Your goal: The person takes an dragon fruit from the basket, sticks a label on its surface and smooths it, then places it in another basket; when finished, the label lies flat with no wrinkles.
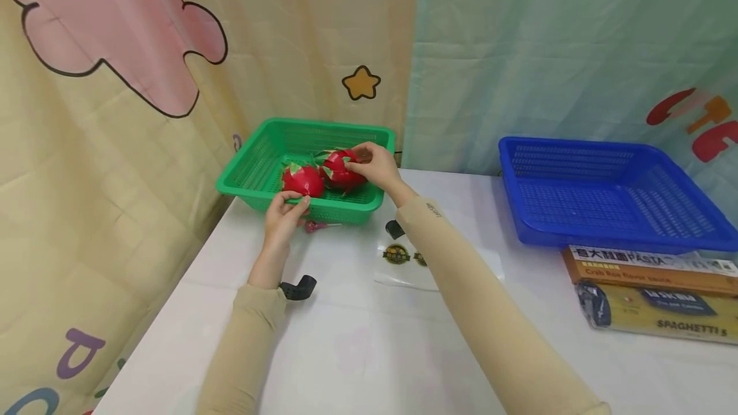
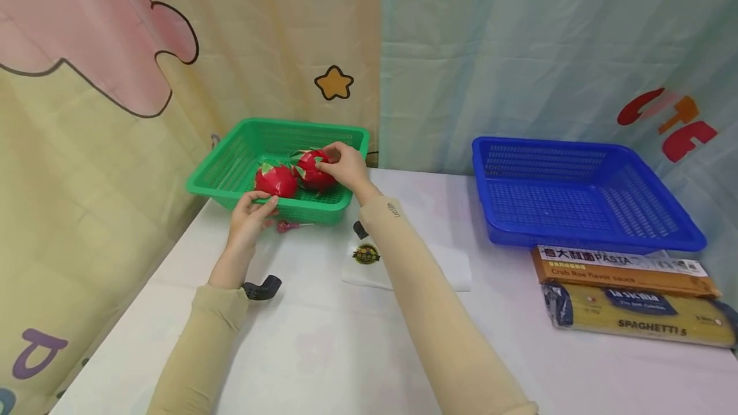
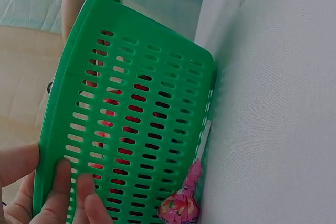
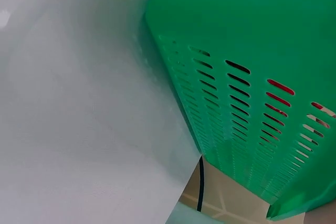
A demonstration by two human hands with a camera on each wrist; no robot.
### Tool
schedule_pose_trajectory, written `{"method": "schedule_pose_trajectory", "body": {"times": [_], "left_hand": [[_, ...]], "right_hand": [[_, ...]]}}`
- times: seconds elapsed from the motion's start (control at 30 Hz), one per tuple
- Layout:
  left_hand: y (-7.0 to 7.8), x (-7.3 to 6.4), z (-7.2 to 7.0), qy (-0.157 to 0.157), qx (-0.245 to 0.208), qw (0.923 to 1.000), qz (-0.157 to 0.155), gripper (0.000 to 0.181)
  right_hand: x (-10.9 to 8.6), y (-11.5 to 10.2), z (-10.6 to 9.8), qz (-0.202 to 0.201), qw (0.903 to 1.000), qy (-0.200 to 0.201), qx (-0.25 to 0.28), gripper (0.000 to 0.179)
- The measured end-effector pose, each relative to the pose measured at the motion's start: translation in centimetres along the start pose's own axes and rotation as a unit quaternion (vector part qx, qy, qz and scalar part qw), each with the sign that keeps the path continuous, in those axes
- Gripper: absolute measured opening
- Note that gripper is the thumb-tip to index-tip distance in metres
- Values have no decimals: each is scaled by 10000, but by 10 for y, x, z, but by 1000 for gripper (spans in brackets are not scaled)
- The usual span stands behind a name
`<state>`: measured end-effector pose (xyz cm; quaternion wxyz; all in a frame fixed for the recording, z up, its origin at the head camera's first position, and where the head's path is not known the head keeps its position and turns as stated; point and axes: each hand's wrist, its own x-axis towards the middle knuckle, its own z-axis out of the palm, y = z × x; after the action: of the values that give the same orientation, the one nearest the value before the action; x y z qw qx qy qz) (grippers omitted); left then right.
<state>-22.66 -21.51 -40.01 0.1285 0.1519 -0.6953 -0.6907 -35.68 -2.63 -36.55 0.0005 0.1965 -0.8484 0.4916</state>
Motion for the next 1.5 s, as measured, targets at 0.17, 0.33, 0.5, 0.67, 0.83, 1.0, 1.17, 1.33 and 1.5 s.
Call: {"method": "schedule_pose_trajectory", "body": {"times": [0.17, 0.33, 0.5, 0.67, 0.83, 1.0, 1.17, 1.33, 1.5], "left_hand": [[3, 0, 1, -26, -32, 10000, 72, 21], [4, -2, 1, 12, 27, 10000, 36, 20], [3, -1, 0, 2, 20, 10000, 47, 23], [1, 1, 0, -16, -29, 10000, 47, 24], [0, 1, -1, -76, -69, 9999, 1, 27], [0, 0, -1, -75, -81, 9999, 6, 27], [-1, 0, -1, -53, -114, 9999, -5, 24], [-2, 0, -1, -64, -172, 9998, 14, 21], [-2, 0, -1, -58, -180, 9998, 26, 21]], "right_hand": [[3, 0, 0, -65, 9997, -55, -238, 40], [6, 0, 2, -176, 9973, -221, -677, 38], [9, -2, 1, -144, 9951, -439, -875, 36], [9, -3, 0, -228, 9937, -544, -957, 33], [9, 0, 0, -293, 9930, -589, -982, 32], [9, 3, 1, -407, 9914, -654, -1058, 32], [8, 3, 0, -514, 9895, -748, -1123, 31], [7, 2, -3, -591, 9865, -937, -1205, 33], [8, 1, -4, -604, 9798, -1212, -1469, 36]]}}
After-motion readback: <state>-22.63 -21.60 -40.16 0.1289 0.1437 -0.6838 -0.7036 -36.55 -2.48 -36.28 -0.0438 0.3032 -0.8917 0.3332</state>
